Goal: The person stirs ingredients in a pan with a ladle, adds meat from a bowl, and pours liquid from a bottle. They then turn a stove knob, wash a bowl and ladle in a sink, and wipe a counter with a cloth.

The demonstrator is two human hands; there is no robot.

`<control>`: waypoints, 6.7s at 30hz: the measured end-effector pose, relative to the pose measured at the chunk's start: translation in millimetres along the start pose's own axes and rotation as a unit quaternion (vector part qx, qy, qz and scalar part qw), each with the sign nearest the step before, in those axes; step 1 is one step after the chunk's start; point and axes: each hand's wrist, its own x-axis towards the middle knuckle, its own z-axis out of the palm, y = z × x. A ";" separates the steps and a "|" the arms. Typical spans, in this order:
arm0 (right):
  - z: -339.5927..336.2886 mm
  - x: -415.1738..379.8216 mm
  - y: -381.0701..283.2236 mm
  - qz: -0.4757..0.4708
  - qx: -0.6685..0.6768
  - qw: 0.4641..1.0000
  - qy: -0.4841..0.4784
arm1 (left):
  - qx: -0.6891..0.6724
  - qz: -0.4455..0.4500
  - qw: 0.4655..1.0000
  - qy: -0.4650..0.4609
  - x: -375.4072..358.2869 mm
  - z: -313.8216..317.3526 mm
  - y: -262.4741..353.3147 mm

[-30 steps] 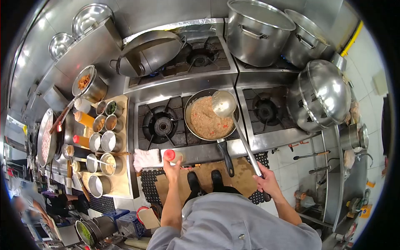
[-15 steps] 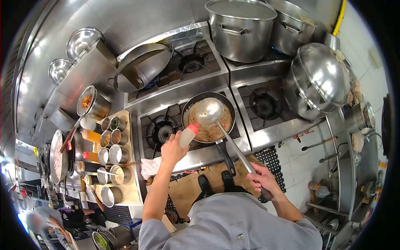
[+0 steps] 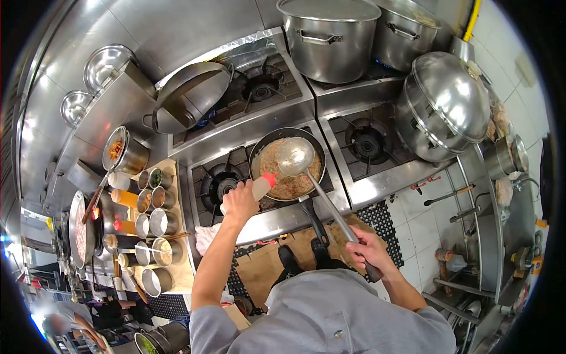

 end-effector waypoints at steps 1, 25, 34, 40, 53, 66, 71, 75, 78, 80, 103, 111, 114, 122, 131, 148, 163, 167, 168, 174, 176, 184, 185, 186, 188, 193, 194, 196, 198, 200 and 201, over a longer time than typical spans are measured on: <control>-0.8 0.3 0.9 -0.002 0.001 1.000 -0.003 | 0.006 -0.002 1.000 -0.002 0.2 -0.3 -0.9; -8.6 3.1 3.5 0.027 0.055 0.998 -0.008 | 0.046 0.007 0.999 0.006 4.4 -12.5 -6.3; -6.0 3.4 2.9 0.035 0.073 0.997 0.007 | 0.046 0.031 0.998 0.027 3.0 -18.8 -6.7; -8.0 5.2 3.8 0.040 0.069 0.997 -0.002 | 0.044 0.036 0.998 0.032 2.4 -18.1 -8.5; -9.3 9.4 1.5 0.035 0.065 0.997 -0.020 | 0.036 0.030 0.999 0.021 2.5 -19.8 -12.0; -3.9 12.9 -7.3 0.054 0.070 0.996 -0.014 | 0.027 0.013 0.999 0.015 0.8 -17.5 -17.9; -6.9 17.5 -8.0 0.065 0.089 0.994 -0.017 | 0.028 0.010 0.999 0.020 0.8 -13.3 -20.7; -2.6 18.6 -13.7 0.060 0.068 0.996 -0.016 | 0.015 -0.011 1.000 0.008 -1.3 -17.9 -20.7; -2.1 19.6 -17.2 0.057 0.063 0.996 -0.016 | -0.099 -0.042 0.994 -0.008 -7.6 -26.9 -20.9; -2.9 21.0 -18.3 0.056 0.069 0.996 -0.019 | -0.296 -0.076 0.952 -0.020 -6.9 -10.0 -30.3; -30.2 30.6 31.9 -0.241 -0.530 0.795 0.168 | -0.546 -0.199 0.714 0.390 -212.1 -89.8 -186.2; 43.0 50.2 88.2 -0.144 -0.493 0.824 0.238 | -0.442 -0.195 0.704 0.520 -271.7 -145.0 -353.6; 43.2 61.8 121.1 -0.316 -0.529 0.742 0.264 | -0.425 -0.215 0.700 0.531 -269.2 -160.0 -418.4; 146.3 44.3 99.3 -0.123 -0.273 0.890 0.343 | -0.452 -0.262 0.669 0.529 -207.5 -142.2 -556.9; 202.9 27.2 77.5 -0.135 -0.259 0.886 0.360 | -0.195 -0.275 0.860 0.383 -139.9 -69.7 -638.1; 201.6 25.3 83.0 -0.057 -0.288 0.851 0.435 | -0.245 -0.270 0.918 0.158 -79.0 -12.1 -660.1; 188.8 25.9 86.3 -0.068 -0.414 0.799 0.432 | -0.264 -0.233 0.931 0.094 -61.0 35.2 -666.9; 184.7 25.9 83.2 -0.072 -0.449 0.784 0.423 | -0.280 -0.218 0.930 0.098 -57.4 47.2 -674.9; 184.2 26.6 80.2 -0.083 -0.460 0.780 0.415 | -0.275 -0.210 0.932 0.106 -56.4 49.2 -676.1; 161.4 34.8 66.9 -0.116 -0.524 0.752 0.382 | -0.389 -0.173 0.900 0.094 -72.3 37.0 -685.6; 160.6 32.7 54.7 -0.088 -0.532 0.754 0.375 | -0.418 -0.156 0.883 0.144 -88.4 44.4 -734.4; 93.0 49.2 15.3 -0.149 -0.585 0.738 0.299 | -0.309 -0.303 0.810 0.396 -252.2 -53.8 -671.8; 80.4 54.1 6.1 -0.159 -0.598 0.734 0.279 | -0.290 -0.350 0.785 0.421 -272.4 -64.2 -632.0; 67.1 58.0 -2.1 -0.169 -0.611 0.729 0.258 | -0.281 -0.356 0.764 0.458 -289.1 -66.6 -594.5; 40.1 61.4 -22.1 -0.156 -0.637 0.721 0.225 | -0.285 -0.350 0.745 0.491 -325.4 -47.9 -547.3; -30.1 70.3 -65.2 -0.161 -0.704 0.672 0.165 | -0.430 -0.359 0.733 0.386 -308.4 4.3 -295.3; -38.8 71.9 -72.4 -0.164 -0.698 0.681 0.150 | -0.490 -0.353 0.714 0.355 -293.7 42.0 -251.1; -62.2 76.8 -79.2 -0.169 -0.693 0.690 0.123 | -0.625 -0.302 0.688 0.210 -260.0 101.8 -155.8; -87.1 81.0 -73.2 -0.240 -0.638 0.726 0.089 | -0.670 -0.267 0.691 0.058 -204.1 112.9 -42.4; -94.8 77.5 -75.1 -0.237 -0.618 0.746 0.074 | -0.759 -0.237 0.604 -0.043 -153.7 143.4 46.7; -97.6 74.5 -74.1 -0.230 -0.594 0.767 0.070 | -0.735 -0.218 0.632 -0.109 -130.2 140.1 80.3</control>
